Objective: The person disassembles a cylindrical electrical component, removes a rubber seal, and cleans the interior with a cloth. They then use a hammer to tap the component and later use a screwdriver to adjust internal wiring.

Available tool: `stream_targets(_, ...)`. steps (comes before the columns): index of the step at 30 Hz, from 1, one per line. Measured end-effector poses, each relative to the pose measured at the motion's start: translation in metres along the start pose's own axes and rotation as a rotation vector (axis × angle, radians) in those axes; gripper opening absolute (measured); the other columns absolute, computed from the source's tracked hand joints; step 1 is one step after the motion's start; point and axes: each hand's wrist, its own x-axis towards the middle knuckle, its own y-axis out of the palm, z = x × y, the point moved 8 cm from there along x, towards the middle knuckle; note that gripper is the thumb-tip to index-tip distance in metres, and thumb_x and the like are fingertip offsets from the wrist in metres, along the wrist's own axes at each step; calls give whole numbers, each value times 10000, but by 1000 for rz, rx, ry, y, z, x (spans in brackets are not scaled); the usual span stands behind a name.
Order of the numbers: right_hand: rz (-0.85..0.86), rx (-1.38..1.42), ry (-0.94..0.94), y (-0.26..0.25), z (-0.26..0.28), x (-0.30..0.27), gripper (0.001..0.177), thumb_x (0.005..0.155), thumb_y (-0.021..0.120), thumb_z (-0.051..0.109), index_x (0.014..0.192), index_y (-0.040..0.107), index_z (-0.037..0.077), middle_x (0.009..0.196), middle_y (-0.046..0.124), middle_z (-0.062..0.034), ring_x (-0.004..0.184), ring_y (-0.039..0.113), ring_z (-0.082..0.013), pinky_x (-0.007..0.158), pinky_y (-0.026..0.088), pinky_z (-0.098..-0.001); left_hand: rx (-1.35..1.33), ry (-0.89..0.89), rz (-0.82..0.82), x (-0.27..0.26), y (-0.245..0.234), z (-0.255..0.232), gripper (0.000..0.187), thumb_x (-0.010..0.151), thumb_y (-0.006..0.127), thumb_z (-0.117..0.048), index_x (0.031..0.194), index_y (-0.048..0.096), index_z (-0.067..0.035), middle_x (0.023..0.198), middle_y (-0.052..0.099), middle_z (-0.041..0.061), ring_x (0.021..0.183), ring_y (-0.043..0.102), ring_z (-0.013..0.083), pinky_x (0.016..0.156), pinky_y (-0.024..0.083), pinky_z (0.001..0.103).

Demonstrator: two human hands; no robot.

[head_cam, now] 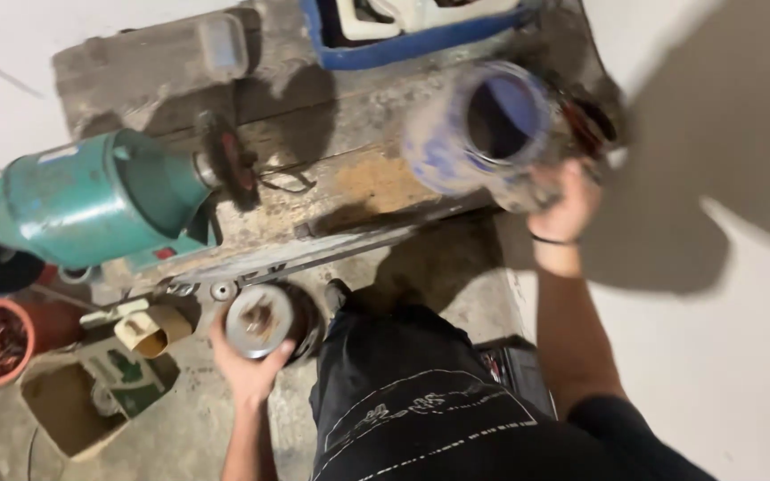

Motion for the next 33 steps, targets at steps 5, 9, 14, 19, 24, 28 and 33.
stream_targets(5,-17,25,-124,-140,10,4,209,1053,709,211,1060,578,49,828,631,-106,727,627,-250,779,571,-453,-143,105,139,54,92,-71,1095,671,904,-520,1477,425,45,1360,623,183,1258,631,268,1118,493,398)
stream_targets(9,-20,28,-158,-200,33,-27,189,1065,710,173,1096,571,49,885,618,-112,770,634,-254,812,571,-446,144,200,176,111,153,-125,1039,652,901,-535,1433,491,15,1276,710,186,1167,712,272,1036,553,400)
stream_targets(14,-324,-32,-58,-303,31,-90,183,1054,695,173,1084,568,44,934,648,-118,848,677,-252,770,575,-387,195,274,231,175,228,-141,930,684,920,-522,1389,522,-63,1195,758,167,1115,747,262,984,572,377)
stream_targets(19,-418,-91,-19,-310,51,-148,241,1091,682,128,931,529,33,829,632,-147,680,591,-218,604,456,-348,150,173,106,221,276,-89,919,683,927,-501,1381,520,-62,1167,758,169,1083,740,281,966,555,385)
stream_targets(24,-427,-159,-29,-312,64,-165,139,1087,666,110,1017,577,28,920,654,-144,812,667,-228,807,557,-375,211,121,116,244,297,-86,897,691,908,-563,1355,559,-71,1156,763,170,1071,745,294,955,554,395)
stream_targets(28,-405,-181,29,-293,60,-154,123,1041,669,99,972,605,19,874,655,-122,790,641,-217,721,530,-358,278,41,206,255,309,-92,893,668,863,-643,1298,589,-72,1148,767,158,1071,743,296,948,541,386)
stream_targets(33,-309,-148,49,-276,45,-141,132,1067,672,71,982,612,-10,894,643,-109,792,600,-199,717,511,-361,481,-84,265,282,329,-82,966,602,799,-746,1273,600,-81,1140,755,160,1084,716,321,966,528,407)
